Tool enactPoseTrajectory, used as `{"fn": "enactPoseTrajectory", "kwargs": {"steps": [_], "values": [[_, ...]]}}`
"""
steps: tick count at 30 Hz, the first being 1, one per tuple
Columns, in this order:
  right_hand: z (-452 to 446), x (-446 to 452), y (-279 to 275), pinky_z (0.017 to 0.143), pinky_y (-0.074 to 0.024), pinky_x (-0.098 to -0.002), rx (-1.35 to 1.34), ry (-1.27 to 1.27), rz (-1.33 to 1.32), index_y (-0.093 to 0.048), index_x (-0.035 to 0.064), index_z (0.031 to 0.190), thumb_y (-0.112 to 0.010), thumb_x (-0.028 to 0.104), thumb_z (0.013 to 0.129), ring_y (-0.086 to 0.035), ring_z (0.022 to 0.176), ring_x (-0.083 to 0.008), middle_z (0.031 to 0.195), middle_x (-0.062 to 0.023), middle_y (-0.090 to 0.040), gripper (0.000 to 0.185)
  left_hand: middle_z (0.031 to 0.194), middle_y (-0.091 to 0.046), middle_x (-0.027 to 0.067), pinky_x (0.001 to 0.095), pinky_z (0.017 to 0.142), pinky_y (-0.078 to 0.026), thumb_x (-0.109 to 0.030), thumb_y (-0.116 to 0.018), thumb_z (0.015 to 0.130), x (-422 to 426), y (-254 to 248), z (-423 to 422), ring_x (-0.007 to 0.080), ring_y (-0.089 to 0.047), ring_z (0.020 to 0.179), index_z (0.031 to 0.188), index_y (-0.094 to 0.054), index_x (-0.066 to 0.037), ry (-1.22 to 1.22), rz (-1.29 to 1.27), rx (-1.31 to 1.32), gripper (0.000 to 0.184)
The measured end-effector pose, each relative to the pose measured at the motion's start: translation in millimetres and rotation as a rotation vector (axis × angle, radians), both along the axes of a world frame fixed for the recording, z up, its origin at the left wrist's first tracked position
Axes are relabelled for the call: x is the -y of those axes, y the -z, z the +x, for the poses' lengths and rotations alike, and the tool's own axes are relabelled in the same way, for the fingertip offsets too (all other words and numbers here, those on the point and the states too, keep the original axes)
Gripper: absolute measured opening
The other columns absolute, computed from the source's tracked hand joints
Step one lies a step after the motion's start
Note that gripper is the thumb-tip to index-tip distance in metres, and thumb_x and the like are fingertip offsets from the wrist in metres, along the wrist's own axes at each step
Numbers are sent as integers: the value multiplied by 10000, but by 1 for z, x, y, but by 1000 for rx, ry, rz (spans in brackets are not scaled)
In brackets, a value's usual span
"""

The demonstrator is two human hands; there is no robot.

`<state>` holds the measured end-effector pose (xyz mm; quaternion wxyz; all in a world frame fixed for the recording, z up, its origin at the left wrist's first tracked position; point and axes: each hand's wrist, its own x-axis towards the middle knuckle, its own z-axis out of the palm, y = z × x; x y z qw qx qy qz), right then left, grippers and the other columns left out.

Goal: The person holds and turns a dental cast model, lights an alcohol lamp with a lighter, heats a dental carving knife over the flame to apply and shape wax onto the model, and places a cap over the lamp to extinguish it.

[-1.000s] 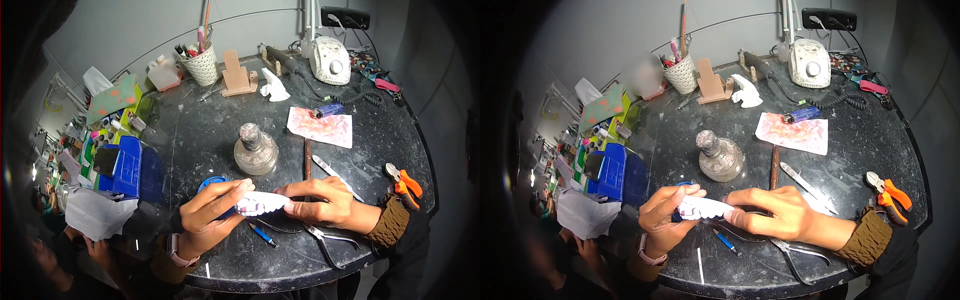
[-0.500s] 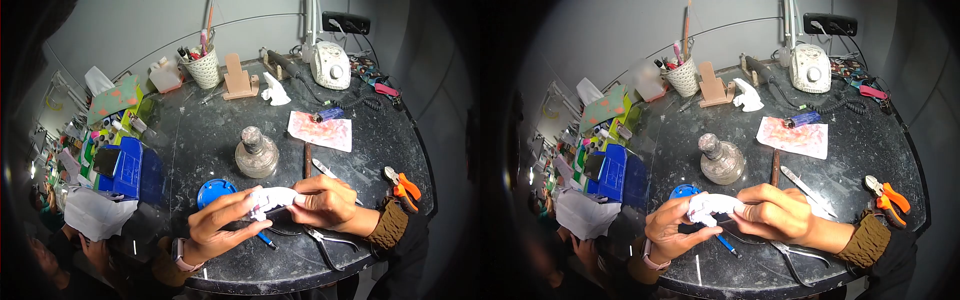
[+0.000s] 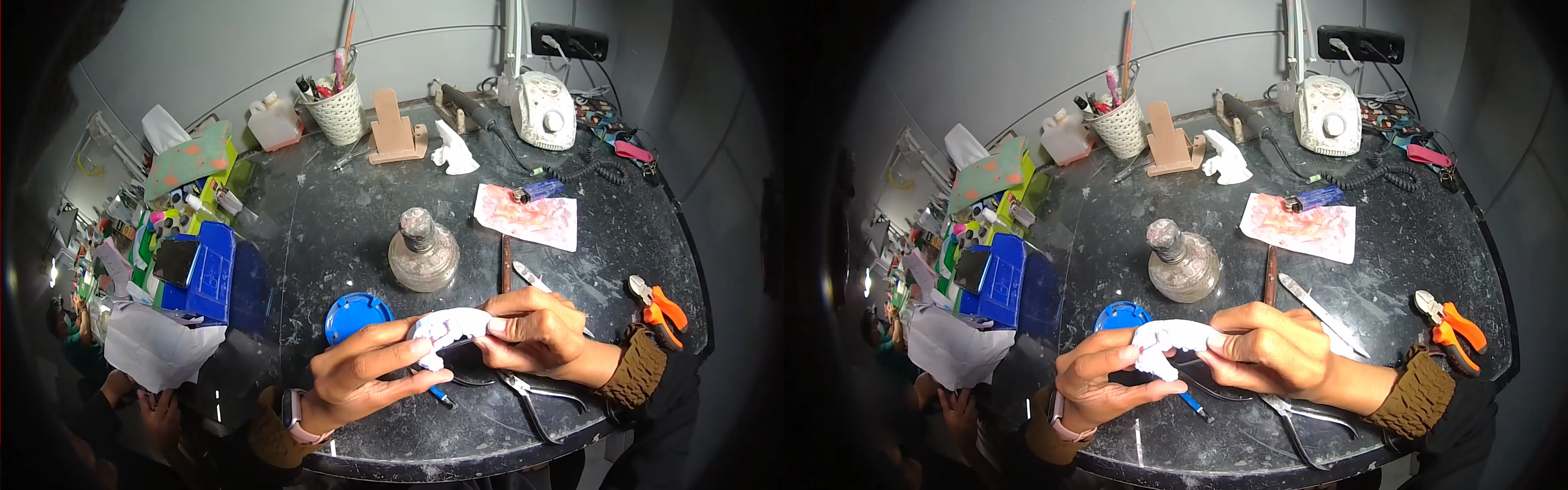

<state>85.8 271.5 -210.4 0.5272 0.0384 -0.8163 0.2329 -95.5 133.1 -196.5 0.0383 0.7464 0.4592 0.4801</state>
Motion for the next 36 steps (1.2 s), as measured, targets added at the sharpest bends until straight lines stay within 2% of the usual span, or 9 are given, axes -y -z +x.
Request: {"fn": "enactPoseTrajectory", "kwargs": {"steps": [9, 12, 15, 18, 21, 24, 33, 36], "values": [[0, 1, -3, 497, -517, -268, 14, 0, 1, -557, 29, 829, -792, 17, 666, -666, 618, -187, 779, -144, -661, 286, 984, -647, 200, 312, 649, -581, -78, -877, 593, 1, -1, 0, 243, -688, 831, 1189, -463, -54, -14, 13, 1, 726], [1, 1, -2, 496, -516, -267, 20, 4, -1, -558, 29, 824, -792, 17, 666, -666, 617, -185, 777, -146, -660, 282, 977, -654, 192, 304, 643, -570, -79, -882, 589, 1, -10, -4, 228, -685, 819, 1148, -482, -38, 30, -167, -75, 688], [-3, 1, 0, 424, -483, -258, -46, -4, -19, -596, -1, 825, -799, 34, 681, -649, 574, -191, 774, -137, -659, 252, 963, -661, 192, 296, 631, -563, -92, -886, 589, 1, -7, -3, 223, -682, 814, 1092, -507, -21, 11, -124, -33, 634], [-2, 1, -2, 424, -481, -257, -36, 1, -24, -595, -2, 822, -800, 34, 681, -648, 572, -191, 771, -137, -658, 251, 951, -663, 190, 296, 634, -564, -102, -886, 591, -2, 4, 3, 225, -682, 815, 1076, -516, -18, -5, 33, 117, 615], [-2, 1, 0, 426, -481, -257, -38, -3, -27, -594, -2, 821, -799, 33, 681, -648, 572, -191, 768, -136, -658, 251, 951, -661, 189, 297, 642, -567, -103, -885, 593, 2, 0, 0, 225, -682, 819, 1102, -490, -30, -9, -55, 47, 648], [-3, 1, 0, 428, -482, -257, -41, -12, -31, -594, -3, 822, -798, 32, 682, -648, 573, -192, 766, -136, -658, 250, 952, -660, 186, 296, 647, -569, -118, -889, 588, 0, 3, 0, 223, -683, 816, 1117, -474, -37, -1, 8, 58, 677], [-3, 2, 0, 438, -488, -259, -50, -19, -35, -592, -11, 816, -798, 24, 679, -654, 581, -200, 755, -139, -657, 250, 904, -651, 143, 273, 583, -567, -196, -910, 558, 4, -1, 1, 201, -682, 766, 1152, -469, -57, -80, -16, -51, 753], [0, 1, -3, 479, -509, -256, 7, -6, 0, -553, 14, 817, -788, 21, 675, -664, 599, -183, 739, -149, -659, 275, 943, -640, 167, 286, 603, -583, -173, -895, 585, 3, 0, 1, 216, -686, 794, 1176, -461, -40, -35, -34, -16, 745]]}}
